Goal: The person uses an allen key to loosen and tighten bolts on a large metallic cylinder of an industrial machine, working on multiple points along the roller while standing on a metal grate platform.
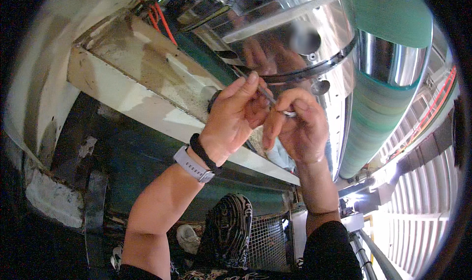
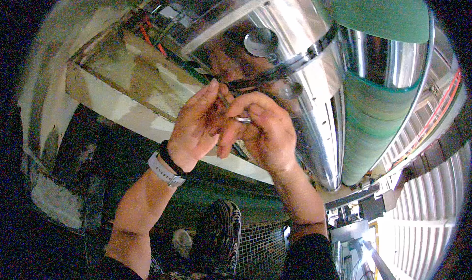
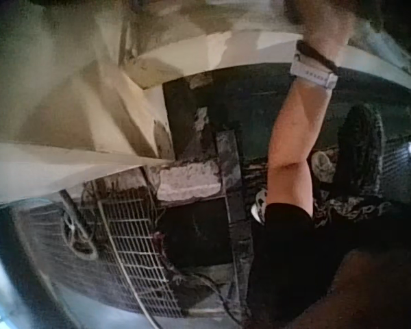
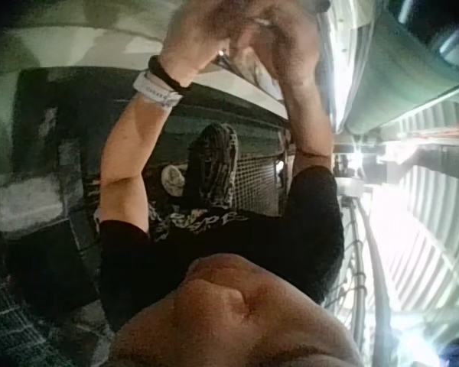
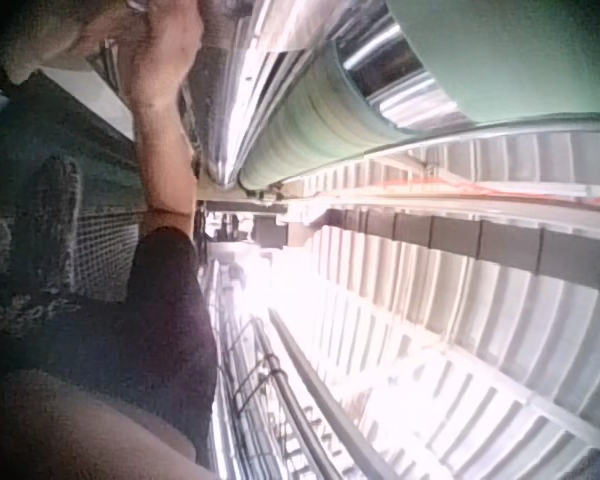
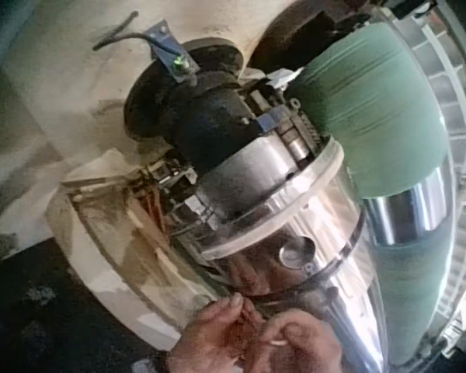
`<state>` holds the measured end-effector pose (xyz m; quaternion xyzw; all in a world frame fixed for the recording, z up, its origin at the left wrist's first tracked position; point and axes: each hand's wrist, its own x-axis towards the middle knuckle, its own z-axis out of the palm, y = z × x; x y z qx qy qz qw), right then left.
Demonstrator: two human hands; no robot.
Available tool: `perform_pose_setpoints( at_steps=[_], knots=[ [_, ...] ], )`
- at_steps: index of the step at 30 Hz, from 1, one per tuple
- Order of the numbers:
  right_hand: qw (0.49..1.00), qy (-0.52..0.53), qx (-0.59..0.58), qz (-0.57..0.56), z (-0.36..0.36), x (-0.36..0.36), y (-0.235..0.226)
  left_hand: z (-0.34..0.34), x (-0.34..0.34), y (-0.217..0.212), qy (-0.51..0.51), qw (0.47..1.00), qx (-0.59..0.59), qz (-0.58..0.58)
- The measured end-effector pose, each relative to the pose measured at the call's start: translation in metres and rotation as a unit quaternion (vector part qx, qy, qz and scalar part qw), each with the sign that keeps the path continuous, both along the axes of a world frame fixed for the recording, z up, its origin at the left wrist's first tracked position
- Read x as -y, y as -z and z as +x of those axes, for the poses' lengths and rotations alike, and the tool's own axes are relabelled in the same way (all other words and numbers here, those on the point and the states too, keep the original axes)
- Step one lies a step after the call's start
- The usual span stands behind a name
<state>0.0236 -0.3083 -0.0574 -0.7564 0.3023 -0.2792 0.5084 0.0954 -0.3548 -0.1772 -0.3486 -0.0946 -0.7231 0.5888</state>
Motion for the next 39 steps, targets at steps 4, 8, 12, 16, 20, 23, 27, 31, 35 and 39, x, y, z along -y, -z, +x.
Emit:
perform_pose_setpoints(
  at_steps=[4, 8, 12, 16, 20, 23, 27, 31, 35, 39],
  knots=[
    [0.987, -0.009, 0.149, 0.062, 0.004, 0.000, 0.023, 0.004, 0.004, -0.004, 0.022, 1.000, 0.011, -0.009],
    [0.998, -0.050, 0.007, -0.049, 0.001, -0.012, 0.028, 0.017, -0.016, -0.014, 0.040, 0.997, 0.062, 0.025],
    [0.891, -0.068, -0.310, -0.325, 0.007, -0.014, -0.025, 0.013, -0.009, -0.007, -0.011, 0.997, 0.071, 0.038],
    [0.711, -0.057, -0.422, -0.559, 0.019, -0.011, -0.037, 0.006, -0.007, -0.017, -0.066, 0.992, 0.071, 0.085],
    [0.858, 0.105, -0.284, -0.415, 0.012, -0.011, -0.021, 0.002, -0.010, -0.019, -0.053, 0.995, 0.051, 0.074],
    [0.994, 0.063, -0.051, -0.074, 0.000, -0.002, -0.011, 0.008, -0.006, -0.012, -0.053, 0.996, 0.047, 0.054],
    [0.994, -0.029, -0.104, -0.029, -0.009, -0.006, -0.004, 0.011, -0.008, -0.010, -0.043, 0.993, 0.095, 0.054],
    [0.871, -0.092, -0.369, -0.311, -0.006, -0.003, -0.029, 0.012, -0.010, -0.016, -0.047, 0.993, 0.092, 0.059],
    [0.687, -0.155, -0.502, -0.502, 0.016, -0.007, -0.054, 0.007, -0.001, -0.010, -0.060, 0.993, 0.070, 0.072],
    [0.594, -0.149, -0.509, -0.605, 0.035, -0.009, -0.053, 0.008, -0.007, -0.018, -0.071, 0.987, 0.072, 0.123]
  ],
)
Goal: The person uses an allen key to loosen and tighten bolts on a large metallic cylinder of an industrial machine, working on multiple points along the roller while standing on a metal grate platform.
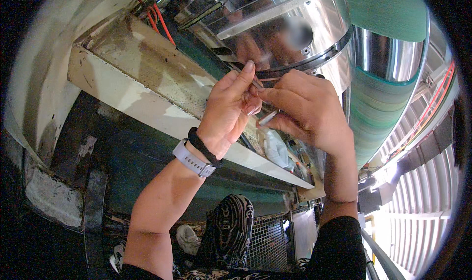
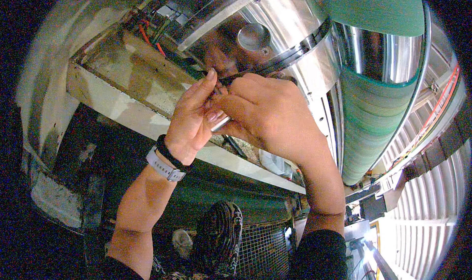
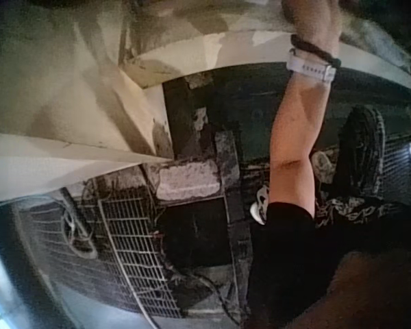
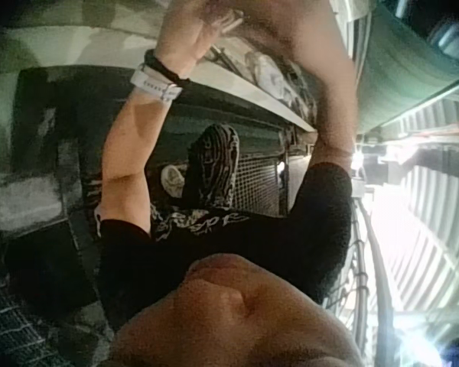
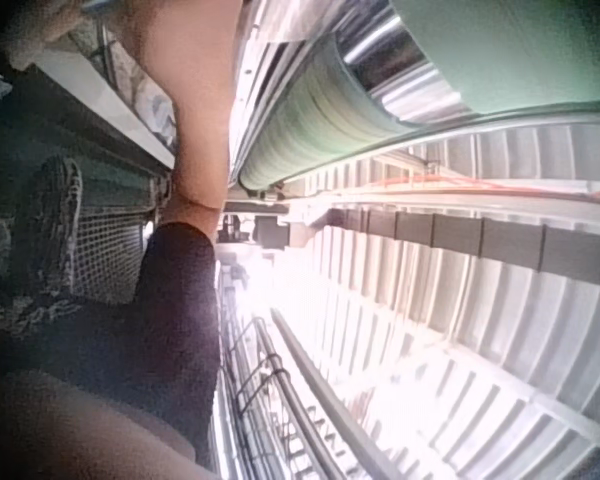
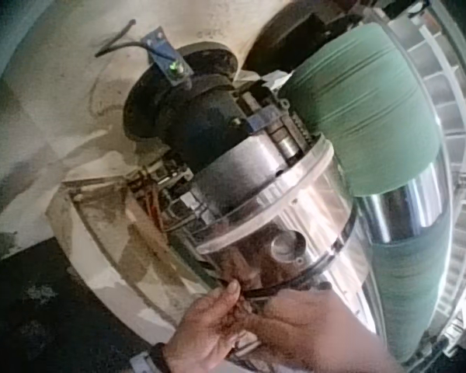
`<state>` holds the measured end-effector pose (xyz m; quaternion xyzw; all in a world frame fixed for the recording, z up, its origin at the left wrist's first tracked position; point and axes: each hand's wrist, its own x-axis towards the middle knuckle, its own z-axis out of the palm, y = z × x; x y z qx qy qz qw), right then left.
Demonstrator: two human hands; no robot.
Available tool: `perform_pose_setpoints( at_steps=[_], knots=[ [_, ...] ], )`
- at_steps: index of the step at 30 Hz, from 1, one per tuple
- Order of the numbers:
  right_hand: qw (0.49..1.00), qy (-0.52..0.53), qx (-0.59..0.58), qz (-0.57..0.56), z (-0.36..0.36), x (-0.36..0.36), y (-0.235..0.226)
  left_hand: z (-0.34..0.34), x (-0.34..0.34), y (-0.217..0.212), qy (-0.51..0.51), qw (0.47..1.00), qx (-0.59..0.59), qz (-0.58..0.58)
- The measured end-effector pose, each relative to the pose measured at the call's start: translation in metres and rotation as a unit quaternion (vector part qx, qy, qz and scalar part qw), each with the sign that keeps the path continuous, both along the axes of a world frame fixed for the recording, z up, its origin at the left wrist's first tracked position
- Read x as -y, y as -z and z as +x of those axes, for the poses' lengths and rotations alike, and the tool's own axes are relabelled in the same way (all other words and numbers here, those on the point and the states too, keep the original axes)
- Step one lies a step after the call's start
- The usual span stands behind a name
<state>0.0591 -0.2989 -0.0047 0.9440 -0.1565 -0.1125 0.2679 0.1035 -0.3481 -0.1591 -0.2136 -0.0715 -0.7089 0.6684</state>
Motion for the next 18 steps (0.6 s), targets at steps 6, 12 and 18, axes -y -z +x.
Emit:
perform_pose_setpoints(
  at_steps=[6, 12, 18],
  knots=[
    [0.957, 0.146, 0.240, 0.078, -0.006, 0.001, 0.026, -0.002, 0.004, 0.005, 0.021, 0.998, -0.019, -0.055],
    [0.910, 0.198, 0.337, 0.137, -0.004, -0.001, 0.036, 0.002, 0.001, 0.004, 0.021, 0.999, -0.011, -0.035],
    [0.749, 0.207, 0.545, 0.314, -0.007, 0.000, 0.052, 0.006, -0.001, 0.003, 0.032, 0.999, -0.011, -0.026]
  ],
)
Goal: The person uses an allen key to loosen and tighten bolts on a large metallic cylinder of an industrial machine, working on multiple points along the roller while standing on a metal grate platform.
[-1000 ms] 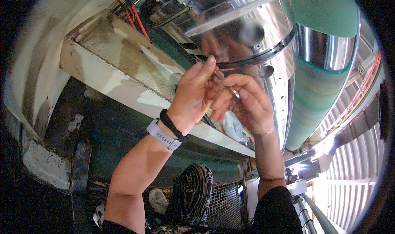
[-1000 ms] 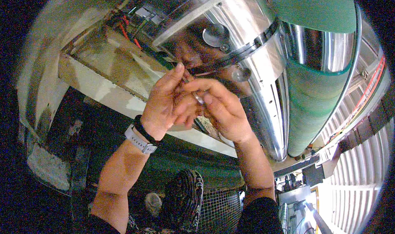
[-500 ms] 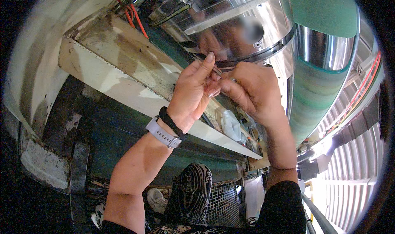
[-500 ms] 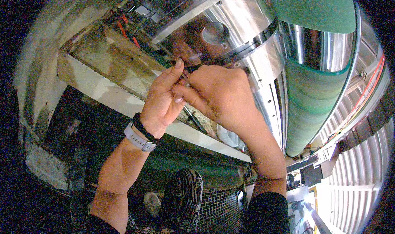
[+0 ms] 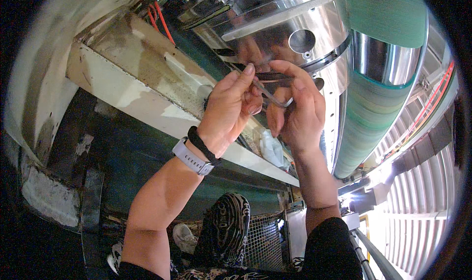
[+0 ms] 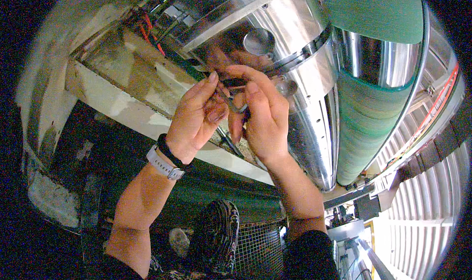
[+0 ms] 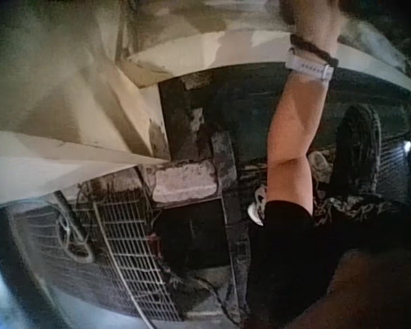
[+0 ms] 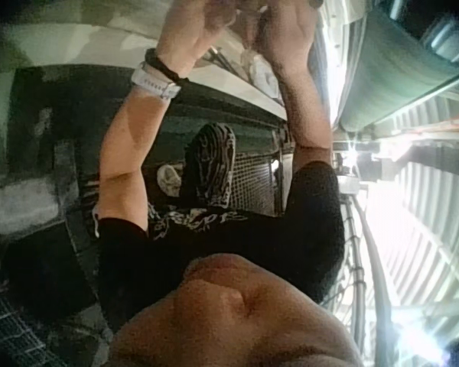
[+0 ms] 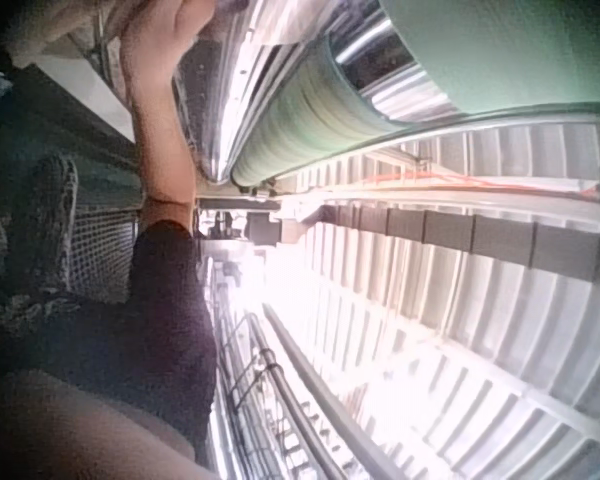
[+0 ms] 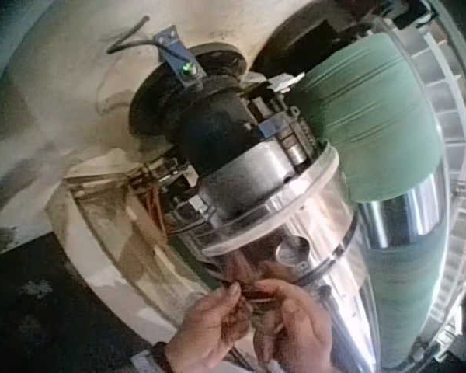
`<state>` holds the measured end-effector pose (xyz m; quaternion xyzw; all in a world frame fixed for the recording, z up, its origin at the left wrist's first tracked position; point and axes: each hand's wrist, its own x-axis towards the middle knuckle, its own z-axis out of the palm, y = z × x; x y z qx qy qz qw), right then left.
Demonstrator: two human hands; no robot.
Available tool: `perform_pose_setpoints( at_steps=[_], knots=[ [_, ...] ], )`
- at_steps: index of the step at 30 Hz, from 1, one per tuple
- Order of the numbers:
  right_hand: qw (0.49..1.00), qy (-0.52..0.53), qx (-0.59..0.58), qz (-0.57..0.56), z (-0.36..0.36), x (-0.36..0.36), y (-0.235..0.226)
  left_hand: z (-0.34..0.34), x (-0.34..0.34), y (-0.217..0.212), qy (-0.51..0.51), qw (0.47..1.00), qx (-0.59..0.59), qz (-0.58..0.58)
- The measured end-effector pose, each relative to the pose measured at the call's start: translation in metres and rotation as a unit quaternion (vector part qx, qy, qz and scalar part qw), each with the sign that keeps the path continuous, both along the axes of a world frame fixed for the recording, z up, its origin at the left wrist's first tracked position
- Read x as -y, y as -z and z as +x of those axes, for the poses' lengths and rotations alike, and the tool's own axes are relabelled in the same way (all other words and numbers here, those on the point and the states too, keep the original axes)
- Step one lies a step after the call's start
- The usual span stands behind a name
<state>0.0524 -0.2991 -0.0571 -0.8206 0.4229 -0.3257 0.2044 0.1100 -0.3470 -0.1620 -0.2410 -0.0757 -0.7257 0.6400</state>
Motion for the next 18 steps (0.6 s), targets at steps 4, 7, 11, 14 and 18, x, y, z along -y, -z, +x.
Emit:
perform_pose_setpoints(
  at_steps=[4, 7, 11, 14, 18],
  knots=[
    [1.000, 0.005, 0.024, -0.014, 0.004, -0.002, 0.004, -0.002, 0.001, 0.004, -0.008, 1.000, -0.001, -0.016],
    [0.999, -0.003, 0.043, -0.007, 0.000, -0.003, 0.003, -0.005, 0.000, 0.001, -0.009, 1.000, -0.008, -0.015],
    [0.995, -0.004, 0.092, 0.029, -0.003, -0.001, 0.007, 0.001, 0.004, 0.005, -0.006, 1.000, -0.008, -0.016],
    [0.995, -0.100, -0.001, 0.006, -0.017, -0.001, 0.001, -0.003, 0.000, 0.004, -0.016, 1.000, -0.011, -0.018],
    [0.896, -0.123, -0.380, -0.194, -0.029, 0.003, -0.041, -0.012, 0.009, 0.007, 0.008, 0.998, -0.039, -0.043]
  ],
)
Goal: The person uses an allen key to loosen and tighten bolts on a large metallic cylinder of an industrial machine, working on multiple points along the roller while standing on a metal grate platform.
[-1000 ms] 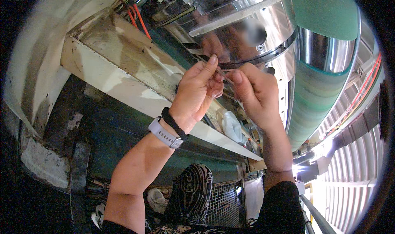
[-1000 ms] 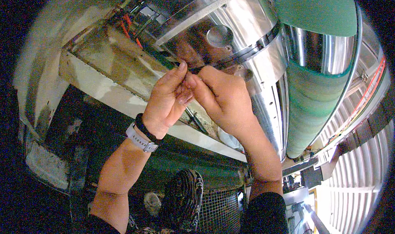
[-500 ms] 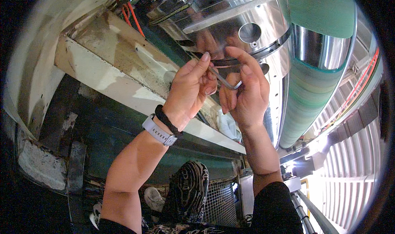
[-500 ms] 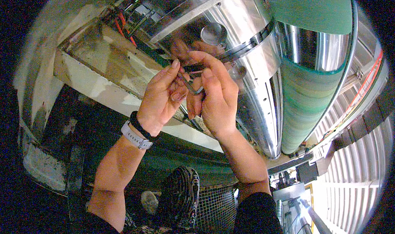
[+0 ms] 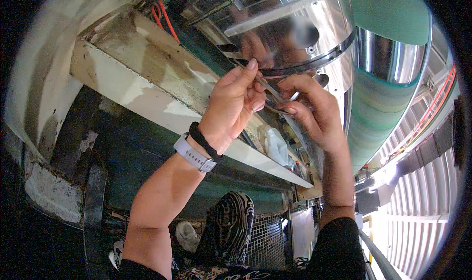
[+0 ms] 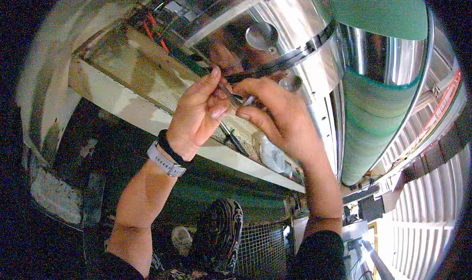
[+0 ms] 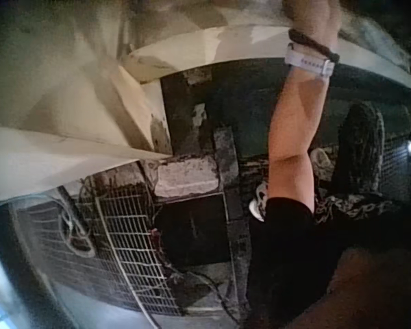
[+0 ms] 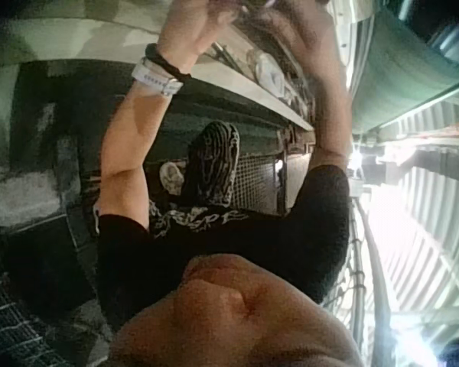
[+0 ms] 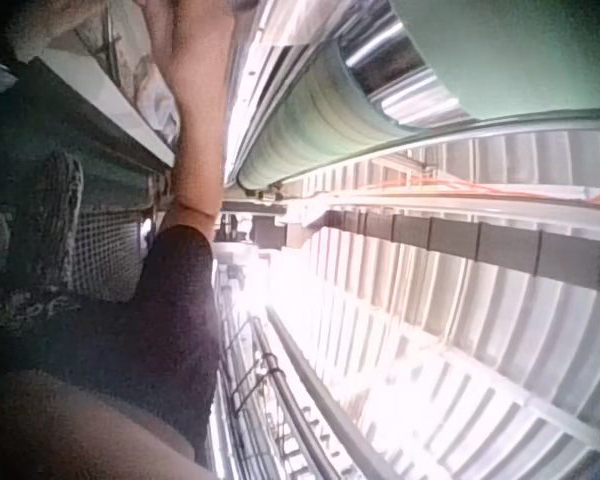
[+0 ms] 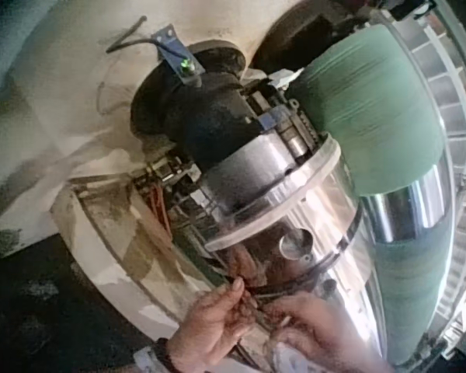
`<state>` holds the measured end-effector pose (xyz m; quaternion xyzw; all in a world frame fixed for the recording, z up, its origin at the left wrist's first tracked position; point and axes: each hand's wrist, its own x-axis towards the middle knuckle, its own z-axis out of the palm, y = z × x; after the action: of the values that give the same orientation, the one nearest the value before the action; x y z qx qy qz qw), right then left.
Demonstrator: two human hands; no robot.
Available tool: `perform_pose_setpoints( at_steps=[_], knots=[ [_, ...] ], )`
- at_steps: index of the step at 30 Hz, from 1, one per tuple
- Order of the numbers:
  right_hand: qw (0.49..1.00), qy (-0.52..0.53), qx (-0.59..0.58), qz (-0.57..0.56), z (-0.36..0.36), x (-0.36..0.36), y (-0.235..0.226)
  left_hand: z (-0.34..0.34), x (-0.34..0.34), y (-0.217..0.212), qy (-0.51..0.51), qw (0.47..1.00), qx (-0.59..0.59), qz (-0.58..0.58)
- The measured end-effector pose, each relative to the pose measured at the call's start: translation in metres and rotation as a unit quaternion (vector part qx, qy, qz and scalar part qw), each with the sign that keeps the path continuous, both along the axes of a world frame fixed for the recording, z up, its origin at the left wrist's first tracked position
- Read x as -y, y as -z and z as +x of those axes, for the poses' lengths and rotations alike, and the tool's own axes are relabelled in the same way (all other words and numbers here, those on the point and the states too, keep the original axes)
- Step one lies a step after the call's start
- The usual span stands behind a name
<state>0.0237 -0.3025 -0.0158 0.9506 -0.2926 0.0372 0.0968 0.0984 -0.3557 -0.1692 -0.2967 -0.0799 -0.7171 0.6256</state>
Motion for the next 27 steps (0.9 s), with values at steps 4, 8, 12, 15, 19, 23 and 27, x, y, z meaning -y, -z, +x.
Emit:
perform_pose_setpoints(
  at_steps=[4, 8, 12, 15, 19, 23, 27],
  knots=[
    [0.956, -0.068, -0.201, -0.201, 0.022, -0.006, -0.026, 0.010, 0.000, -0.001, -0.003, 1.000, 0.022, 0.001],
    [0.902, -0.175, -0.262, -0.295, 0.030, 0.008, -0.037, 0.009, -0.001, -0.003, 0.009, 1.000, 0.012, -0.022],
    [0.892, -0.231, -0.263, -0.286, 0.033, 0.015, -0.036, 0.013, -0.002, 0.001, 0.009, 0.999, 0.027, -0.018],
    [0.890, -0.255, -0.254, -0.280, 0.033, 0.020, -0.034, 0.017, 0.001, 0.003, 0.023, 0.999, 0.018, -0.035],
    [0.881, -0.288, -0.243, -0.286, 0.038, 0.026, -0.033, 0.020, 0.000, 0.004, 0.026, 0.998, 0.011, -0.050],
    [0.868, -0.322, -0.223, -0.306, 0.037, 0.033, -0.027, 0.022, 0.000, 0.005, 0.019, 0.999, 0.013, -0.042],
    [0.871, -0.281, -0.207, -0.346, 0.030, 0.028, -0.018, 0.021, 0.000, 0.004, 0.035, 0.998, -0.013, -0.049]
  ],
)
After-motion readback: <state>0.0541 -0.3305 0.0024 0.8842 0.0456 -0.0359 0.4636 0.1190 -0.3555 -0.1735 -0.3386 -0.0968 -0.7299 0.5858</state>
